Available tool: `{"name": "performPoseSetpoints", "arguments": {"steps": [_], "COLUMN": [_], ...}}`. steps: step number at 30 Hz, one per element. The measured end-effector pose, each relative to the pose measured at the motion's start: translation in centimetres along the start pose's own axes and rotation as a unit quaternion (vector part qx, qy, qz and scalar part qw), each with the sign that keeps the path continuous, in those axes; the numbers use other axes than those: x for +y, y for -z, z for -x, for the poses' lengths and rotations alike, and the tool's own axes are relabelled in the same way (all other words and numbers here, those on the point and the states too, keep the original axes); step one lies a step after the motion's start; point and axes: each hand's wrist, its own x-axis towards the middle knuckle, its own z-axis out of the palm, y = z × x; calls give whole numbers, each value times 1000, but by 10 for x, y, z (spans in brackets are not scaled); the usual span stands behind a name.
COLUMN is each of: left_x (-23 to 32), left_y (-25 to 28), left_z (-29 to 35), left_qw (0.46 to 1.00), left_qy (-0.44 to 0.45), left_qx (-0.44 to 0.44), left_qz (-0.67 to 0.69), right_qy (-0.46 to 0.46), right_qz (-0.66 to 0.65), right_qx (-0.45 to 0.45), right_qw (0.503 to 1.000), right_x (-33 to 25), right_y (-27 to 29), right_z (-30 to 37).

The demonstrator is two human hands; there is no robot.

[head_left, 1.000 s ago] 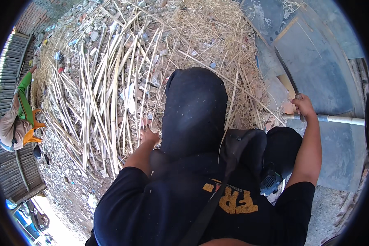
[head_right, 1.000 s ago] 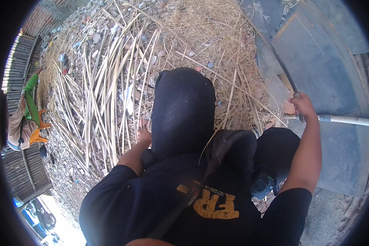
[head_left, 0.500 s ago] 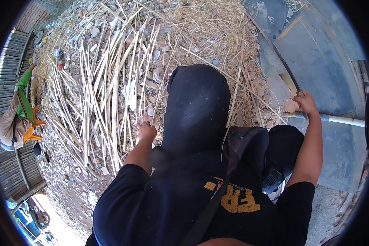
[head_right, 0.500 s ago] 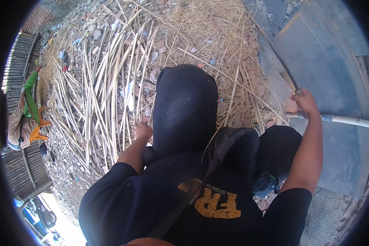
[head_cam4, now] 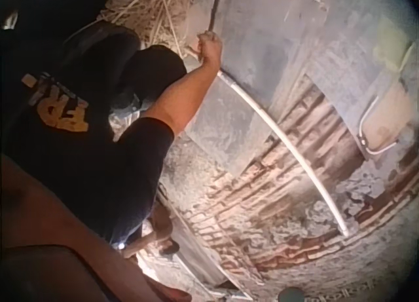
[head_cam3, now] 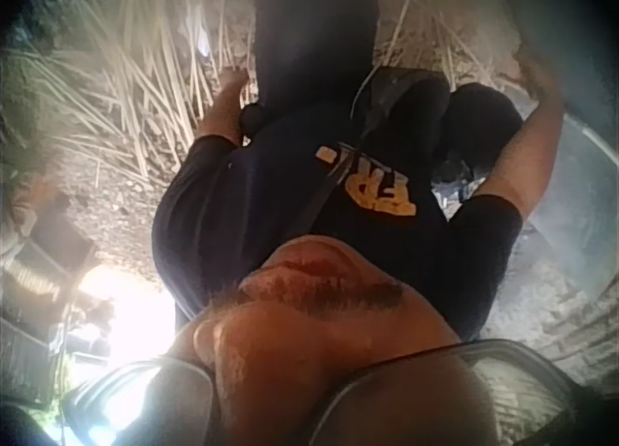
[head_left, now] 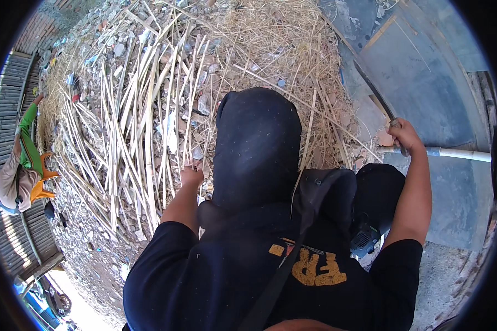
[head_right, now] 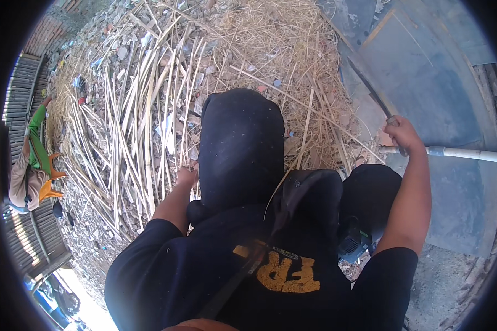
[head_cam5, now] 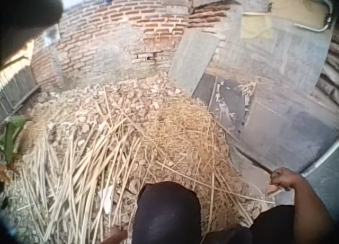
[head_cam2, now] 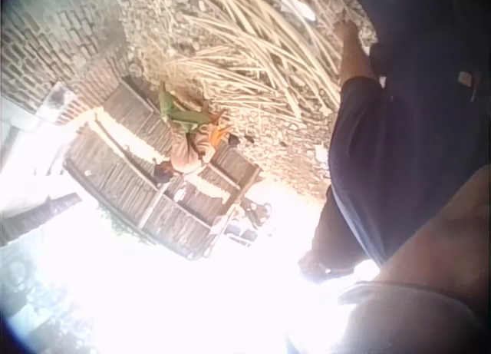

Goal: The person uses a large blade to shave the surface of a thin bamboo stick, holding the stick with one hand and drawing the blade along its length while sitting on the ground.

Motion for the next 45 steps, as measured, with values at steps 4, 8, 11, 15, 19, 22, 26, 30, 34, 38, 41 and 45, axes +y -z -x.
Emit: {"name": "performPoseSetpoints", "arguments": {"steps": [4, 8, 11, 15, 19, 22, 26, 30, 34, 38, 41, 45], "left_x": [-6, -18, -51, -31, -37, -41, -41, -94, -100, -86, -85, -84], "left_y": [-12, -20, -37, -21, -18, -24, -29, -56, -64, -59, -55, -51], "left_z": [-10, -20, -56, -40, -41, -44, -56, -104, -115, -106, -100, -97], "left_qw": [1000, 999, 997, 997, 993, 994, 990, 985, 975, 967, 971, 974], "left_qy": [-3, -27, -47, -61, -97, -103, -102, -157, -165, -151, -146, -144], "left_qx": [-2, -2, -5, -33, -56, -40, -80, -53, -106, -128, -118, -112], "left_qz": [-25, -21, 63, 31, 43, 12, 53, 47, 100, 161, 149, 136], "right_qy": [-16, -27, 9, 9, 41, 79, 47, 48, 76, 81, 61, 135], "right_qz": [3, 125, 243, 301, 276, 368, 373, 345, 331, 263, 207, 276], "right_qx": [-69, -94, -82, -102, -106, -84, -55, -21, -64, -133, -122, -36], "right_qw": [998, 987, 967, 948, 954, 922, 925, 937, 939, 952, 969, 951], "right_x": [8, -12, -16, -23, -11, -11, -1, -14, -9, -10, -8, 0], "right_y": [-7, -28, -31, -50, -69, -74, -72, -76, -81, -77, -75, -79], "right_z": [-11, -15, -33, -39, -48, -62, -65, -70, -68, -61, -62, -77]}}
